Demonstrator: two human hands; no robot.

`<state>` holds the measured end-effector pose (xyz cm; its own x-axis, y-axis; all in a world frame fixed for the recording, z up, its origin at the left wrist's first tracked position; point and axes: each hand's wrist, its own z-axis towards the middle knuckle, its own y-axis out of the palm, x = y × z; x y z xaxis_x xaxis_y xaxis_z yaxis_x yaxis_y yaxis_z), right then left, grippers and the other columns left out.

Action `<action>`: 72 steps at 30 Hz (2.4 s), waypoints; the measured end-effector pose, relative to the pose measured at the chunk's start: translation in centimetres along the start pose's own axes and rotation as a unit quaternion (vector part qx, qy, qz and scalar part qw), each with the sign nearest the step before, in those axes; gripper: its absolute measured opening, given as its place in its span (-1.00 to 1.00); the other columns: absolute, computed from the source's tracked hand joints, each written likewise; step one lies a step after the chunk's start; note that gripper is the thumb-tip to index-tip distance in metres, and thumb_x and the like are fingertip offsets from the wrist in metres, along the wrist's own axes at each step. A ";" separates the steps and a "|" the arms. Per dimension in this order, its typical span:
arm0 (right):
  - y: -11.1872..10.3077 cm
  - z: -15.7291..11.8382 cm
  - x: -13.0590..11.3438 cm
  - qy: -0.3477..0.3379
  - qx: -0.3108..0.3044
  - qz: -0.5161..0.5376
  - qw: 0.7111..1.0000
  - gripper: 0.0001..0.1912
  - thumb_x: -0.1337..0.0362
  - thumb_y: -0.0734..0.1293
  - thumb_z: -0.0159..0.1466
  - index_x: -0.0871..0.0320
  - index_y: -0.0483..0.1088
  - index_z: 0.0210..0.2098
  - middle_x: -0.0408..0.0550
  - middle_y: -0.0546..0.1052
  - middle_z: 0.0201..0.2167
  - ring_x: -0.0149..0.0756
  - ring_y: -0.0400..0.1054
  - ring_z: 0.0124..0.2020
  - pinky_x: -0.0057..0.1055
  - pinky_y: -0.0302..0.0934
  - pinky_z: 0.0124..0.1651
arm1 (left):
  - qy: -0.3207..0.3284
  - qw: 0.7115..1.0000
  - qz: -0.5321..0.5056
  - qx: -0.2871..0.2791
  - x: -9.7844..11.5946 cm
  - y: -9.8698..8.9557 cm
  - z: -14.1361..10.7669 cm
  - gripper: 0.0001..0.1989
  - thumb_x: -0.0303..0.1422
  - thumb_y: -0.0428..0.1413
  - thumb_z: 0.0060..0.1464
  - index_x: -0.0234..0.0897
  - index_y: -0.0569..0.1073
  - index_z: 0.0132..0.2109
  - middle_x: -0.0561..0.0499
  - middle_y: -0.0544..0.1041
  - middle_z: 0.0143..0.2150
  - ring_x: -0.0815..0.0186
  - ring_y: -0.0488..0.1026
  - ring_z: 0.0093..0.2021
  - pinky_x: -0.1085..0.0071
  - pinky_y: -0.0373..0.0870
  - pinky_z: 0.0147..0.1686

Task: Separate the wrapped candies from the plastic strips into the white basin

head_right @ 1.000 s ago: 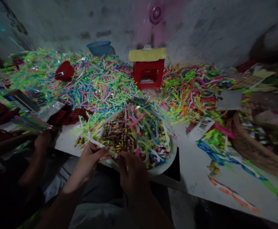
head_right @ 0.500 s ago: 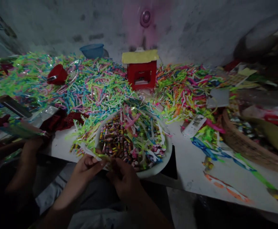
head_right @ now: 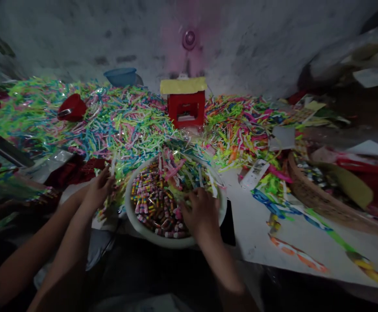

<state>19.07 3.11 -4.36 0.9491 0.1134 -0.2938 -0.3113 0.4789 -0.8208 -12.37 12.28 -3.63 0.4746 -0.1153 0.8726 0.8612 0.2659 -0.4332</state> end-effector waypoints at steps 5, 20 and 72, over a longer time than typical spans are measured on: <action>-0.7 0.7 -3.6 -0.116 -0.022 0.154 0.981 -0.88 0.27 0.29 0.29 0.13 0.39 -0.38 -0.10 0.50 -0.41 -0.25 0.36 -0.31 -0.32 0.05 -0.21 | 0.109 0.984 0.013 -0.143 4.4 0.7 -4.7 -0.47 -0.14 0.04 0.15 -0.20 0.29 0.23 -0.18 0.33 0.24 0.10 0.34 0.17 0.16 0.30 0.11; 1.8 2.2 -6.7 -0.090 -0.180 -0.050 0.978 -0.71 0.12 0.30 0.29 0.26 0.46 -0.25 0.17 0.53 -0.26 0.02 0.35 -0.10 -0.09 0.07 -0.04 | -0.185 0.939 -0.279 -0.078 2.9 -2.1 -8.5 -0.59 -0.28 0.35 -0.18 -0.27 0.55 -0.12 0.03 0.55 -0.38 0.35 0.47 -0.35 0.53 0.36 -0.30; -0.6 -4.8 -7.6 0.054 -0.323 0.418 0.847 -0.86 0.26 0.26 0.20 0.13 0.26 -0.46 -0.24 0.34 -0.57 -0.40 0.25 -0.50 -0.51 0.08 -0.45 | -0.148 0.905 -0.359 -0.171 5.5 1.7 -14.9 -0.74 -0.25 0.27 -0.02 -0.28 0.40 -0.26 0.08 0.47 -0.39 0.40 0.38 -0.35 0.52 0.34 -0.27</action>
<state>11.84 -2.23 -4.02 0.3840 0.0799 -0.9198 -0.8674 -0.3103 -0.3891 -5.58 -2.19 -2.90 -0.2571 0.1347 0.9569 0.9582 -0.0927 0.2705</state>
